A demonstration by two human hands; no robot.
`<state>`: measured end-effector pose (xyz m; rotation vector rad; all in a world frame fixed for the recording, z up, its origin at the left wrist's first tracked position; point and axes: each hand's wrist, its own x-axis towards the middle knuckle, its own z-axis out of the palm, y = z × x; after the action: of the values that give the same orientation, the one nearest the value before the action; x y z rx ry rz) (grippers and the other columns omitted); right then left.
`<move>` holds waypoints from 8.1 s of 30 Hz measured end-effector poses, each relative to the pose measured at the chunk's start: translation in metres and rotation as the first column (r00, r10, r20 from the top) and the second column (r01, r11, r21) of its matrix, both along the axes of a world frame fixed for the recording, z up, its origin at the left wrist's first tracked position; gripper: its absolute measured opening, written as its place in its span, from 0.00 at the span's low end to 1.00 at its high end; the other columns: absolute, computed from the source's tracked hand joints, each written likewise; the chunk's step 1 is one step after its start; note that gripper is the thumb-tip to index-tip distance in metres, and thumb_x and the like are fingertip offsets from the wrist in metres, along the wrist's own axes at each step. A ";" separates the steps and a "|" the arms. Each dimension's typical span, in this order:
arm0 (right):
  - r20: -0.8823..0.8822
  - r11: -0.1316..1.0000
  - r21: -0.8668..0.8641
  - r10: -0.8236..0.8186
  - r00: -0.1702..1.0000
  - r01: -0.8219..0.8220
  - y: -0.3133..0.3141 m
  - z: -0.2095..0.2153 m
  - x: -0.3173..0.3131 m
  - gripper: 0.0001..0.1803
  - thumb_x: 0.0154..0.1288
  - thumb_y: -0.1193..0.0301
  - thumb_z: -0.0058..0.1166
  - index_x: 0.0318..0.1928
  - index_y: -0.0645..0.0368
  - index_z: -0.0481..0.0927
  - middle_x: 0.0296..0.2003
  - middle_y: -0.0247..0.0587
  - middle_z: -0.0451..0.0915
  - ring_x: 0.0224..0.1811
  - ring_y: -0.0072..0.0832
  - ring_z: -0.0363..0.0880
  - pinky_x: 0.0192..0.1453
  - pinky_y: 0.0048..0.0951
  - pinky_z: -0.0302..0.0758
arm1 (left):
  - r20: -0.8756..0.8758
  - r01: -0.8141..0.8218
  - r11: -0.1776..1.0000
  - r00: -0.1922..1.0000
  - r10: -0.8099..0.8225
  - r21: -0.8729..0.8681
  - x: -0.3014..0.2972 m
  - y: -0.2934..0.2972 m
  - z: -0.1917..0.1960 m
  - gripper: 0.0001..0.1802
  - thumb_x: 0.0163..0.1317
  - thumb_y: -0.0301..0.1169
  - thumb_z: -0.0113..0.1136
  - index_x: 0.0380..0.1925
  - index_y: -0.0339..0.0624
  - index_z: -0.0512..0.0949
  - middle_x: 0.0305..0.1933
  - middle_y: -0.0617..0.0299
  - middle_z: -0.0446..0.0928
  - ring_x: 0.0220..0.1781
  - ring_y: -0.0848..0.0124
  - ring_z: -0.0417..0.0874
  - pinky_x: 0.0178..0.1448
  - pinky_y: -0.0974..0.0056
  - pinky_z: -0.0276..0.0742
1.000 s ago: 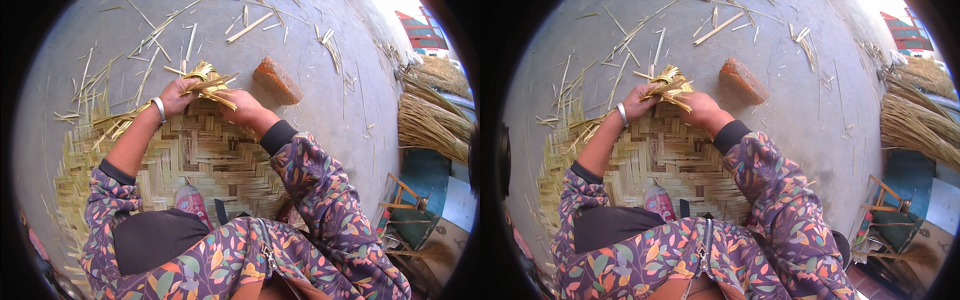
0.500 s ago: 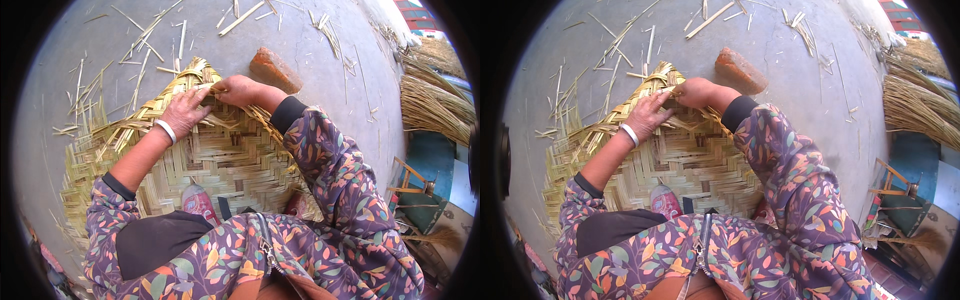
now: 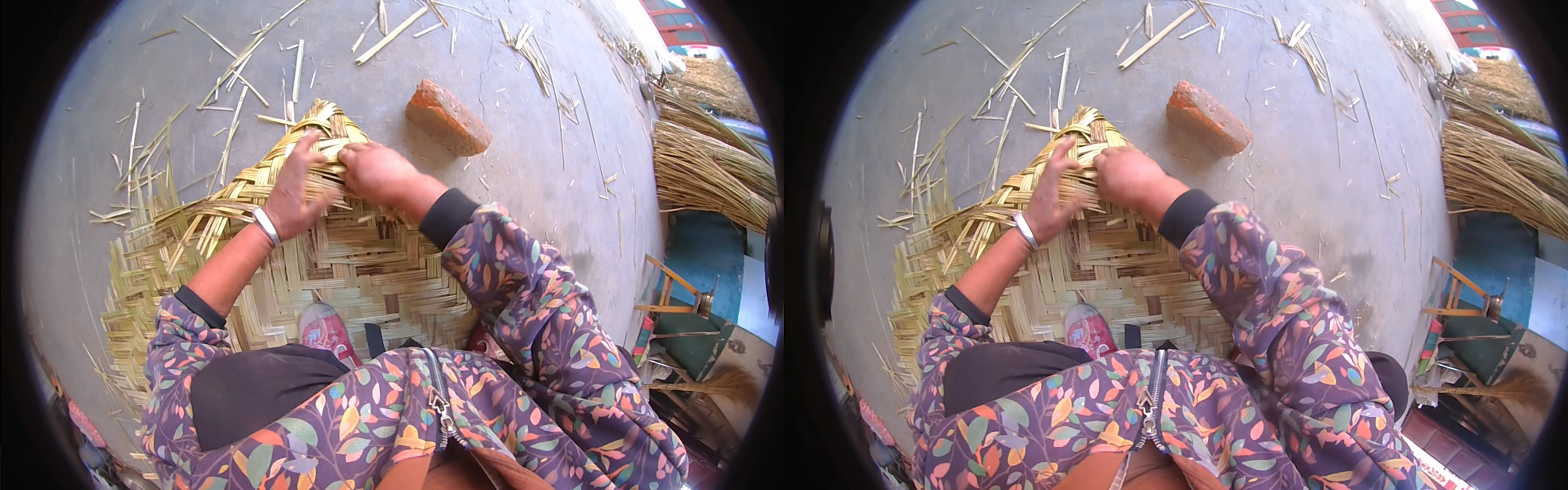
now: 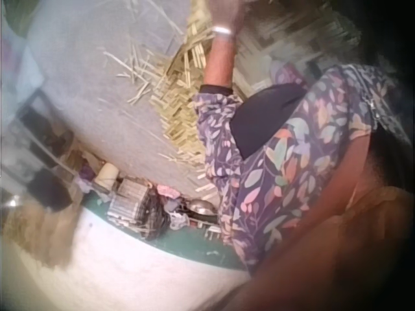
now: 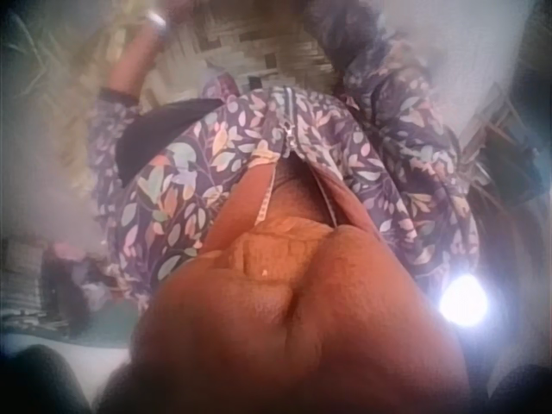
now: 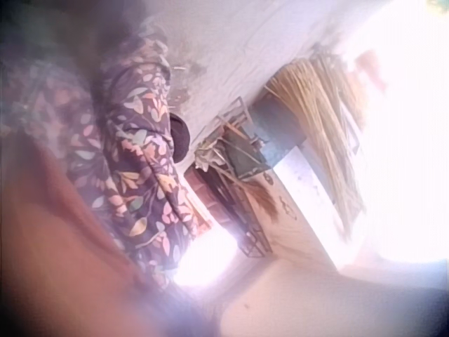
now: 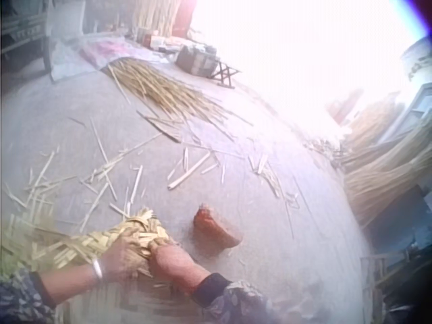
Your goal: The person weaves a mat using dried palm leaves, interlacing strips by hand and occasionally tapping them with a brick to compact the weave. The person sits on the floor and works on a partially completed mat, adding new strips and adjusting the edges.
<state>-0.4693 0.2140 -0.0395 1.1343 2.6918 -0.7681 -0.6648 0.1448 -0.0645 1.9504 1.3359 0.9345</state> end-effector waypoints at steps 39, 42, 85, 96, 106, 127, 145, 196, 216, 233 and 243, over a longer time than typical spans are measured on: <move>-0.091 0.940 0.326 -0.072 0.993 0.098 -0.053 -0.029 -0.013 0.30 0.65 0.69 0.48 0.66 0.72 0.69 0.67 0.62 0.69 0.69 0.53 0.66 0.73 0.47 0.63 | -0.474 -0.318 0.948 0.837 0.276 -0.009 0.008 0.091 -0.038 0.12 0.56 0.30 0.67 0.39 0.43 0.78 0.45 0.55 0.76 0.54 0.55 0.75 0.59 0.53 0.75; -0.155 0.969 0.213 -0.094 0.983 0.126 -0.068 -0.035 -0.010 0.34 0.65 0.69 0.46 0.70 0.73 0.63 0.72 0.65 0.61 0.76 0.60 0.55 0.80 0.52 0.50 | -0.339 -0.271 0.962 0.907 0.251 -0.013 -0.004 0.084 -0.046 0.14 0.57 0.28 0.65 0.44 0.40 0.81 0.49 0.52 0.77 0.55 0.53 0.76 0.63 0.55 0.72; -0.176 0.966 0.258 0.028 0.984 0.019 -0.082 -0.079 0.049 0.35 0.74 0.51 0.43 0.72 0.62 0.63 0.76 0.52 0.57 0.81 0.45 0.47 0.83 0.49 0.39 | -0.468 0.156 0.908 0.882 0.049 0.388 0.026 0.024 -0.040 0.22 0.65 0.38 0.64 0.54 0.37 0.79 0.61 0.51 0.75 0.66 0.55 0.74 0.70 0.51 0.69; -0.421 0.805 0.552 0.045 0.906 0.217 -0.023 -0.025 0.089 0.22 0.51 0.76 0.61 0.50 0.56 0.81 0.56 0.44 0.79 0.67 0.46 0.70 0.72 0.48 0.66 | -0.483 0.401 0.826 0.856 -0.184 0.396 0.034 0.012 -0.059 0.24 0.55 0.36 0.69 0.50 0.36 0.81 0.57 0.52 0.77 0.63 0.56 0.76 0.68 0.54 0.74; 0.012 0.841 0.158 -0.525 0.851 0.517 0.084 0.022 0.118 0.47 0.51 0.56 0.72 0.69 0.53 0.64 0.54 0.52 0.81 0.55 0.47 0.82 0.56 0.44 0.78 | -0.516 0.420 0.793 0.842 -0.158 0.441 0.037 0.014 -0.063 0.22 0.54 0.34 0.69 0.47 0.34 0.82 0.49 0.57 0.77 0.56 0.61 0.78 0.64 0.56 0.77; -0.257 0.926 0.321 -0.116 0.960 0.198 0.041 0.073 -0.011 0.45 0.53 0.55 0.72 0.68 0.51 0.64 0.45 0.49 0.82 0.46 0.48 0.85 0.46 0.45 0.82 | -0.490 0.398 0.768 0.862 -0.126 0.502 0.044 0.004 -0.072 0.15 0.54 0.33 0.67 0.41 0.40 0.85 0.49 0.61 0.80 0.56 0.64 0.79 0.62 0.59 0.78; -0.496 0.845 0.444 -0.046 0.867 0.298 0.058 0.078 -0.025 0.39 0.56 0.57 0.68 0.67 0.48 0.66 0.38 0.46 0.82 0.38 0.48 0.85 0.38 0.46 0.81 | -0.419 0.354 0.787 0.898 -0.135 0.505 0.052 -0.004 -0.074 0.13 0.56 0.31 0.66 0.40 0.38 0.85 0.47 0.60 0.80 0.55 0.64 0.79 0.62 0.60 0.79; -0.304 0.835 0.097 -0.494 0.815 0.542 -0.047 -0.024 0.068 0.40 0.56 0.68 0.64 0.70 0.50 0.64 0.42 0.46 0.81 0.41 0.43 0.84 0.41 0.45 0.80 | -0.624 -0.041 0.633 0.232 -0.746 -0.773 0.122 -0.011 -0.015 0.45 0.64 0.52 0.59 0.74 0.38 0.60 0.80 0.37 0.47 0.81 0.45 0.50 0.82 0.54 0.51; -0.107 0.866 0.133 -0.471 0.876 0.482 -0.040 -0.013 0.084 0.46 0.58 0.59 0.66 0.73 0.51 0.58 0.51 0.55 0.79 0.52 0.52 0.83 0.51 0.49 0.81 | -0.773 -0.076 0.779 0.217 -0.596 -0.622 0.161 -0.014 0.013 0.35 0.64 0.55 0.55 0.68 0.52 0.72 0.76 0.50 0.63 0.78 0.57 0.61 0.80 0.44 0.50; 0.174 0.866 0.174 -0.496 0.851 0.469 -0.044 -0.027 0.123 0.53 0.58 0.51 0.64 0.76 0.57 0.51 0.60 0.62 0.74 0.61 0.56 0.76 0.62 0.48 0.75 | -0.575 -0.735 0.615 0.645 0.503 -0.285 -0.415 -0.156 -0.013 0.27 0.69 0.54 0.56 0.39 0.36 0.82 0.36 0.51 0.84 0.38 0.62 0.84 0.45 0.56 0.79; 0.027 0.873 0.221 -0.451 0.892 0.435 -0.052 -0.048 0.144 0.50 0.60 0.57 0.66 0.73 0.64 0.53 0.58 0.66 0.74 0.63 0.58 0.74 0.64 0.47 0.73 | -0.293 -0.329 0.134 0.927 0.232 -0.935 -0.381 -0.141 -0.036 0.14 0.67 0.42 0.60 0.35 0.44 0.84 0.31 0.62 0.83 0.26 0.72 0.81 0.28 0.61 0.79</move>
<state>-0.3254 0.1625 -0.0875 1.8350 2.5160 -0.4774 -1.0459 0.0038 -0.1005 0.6600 1.7327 -0.0598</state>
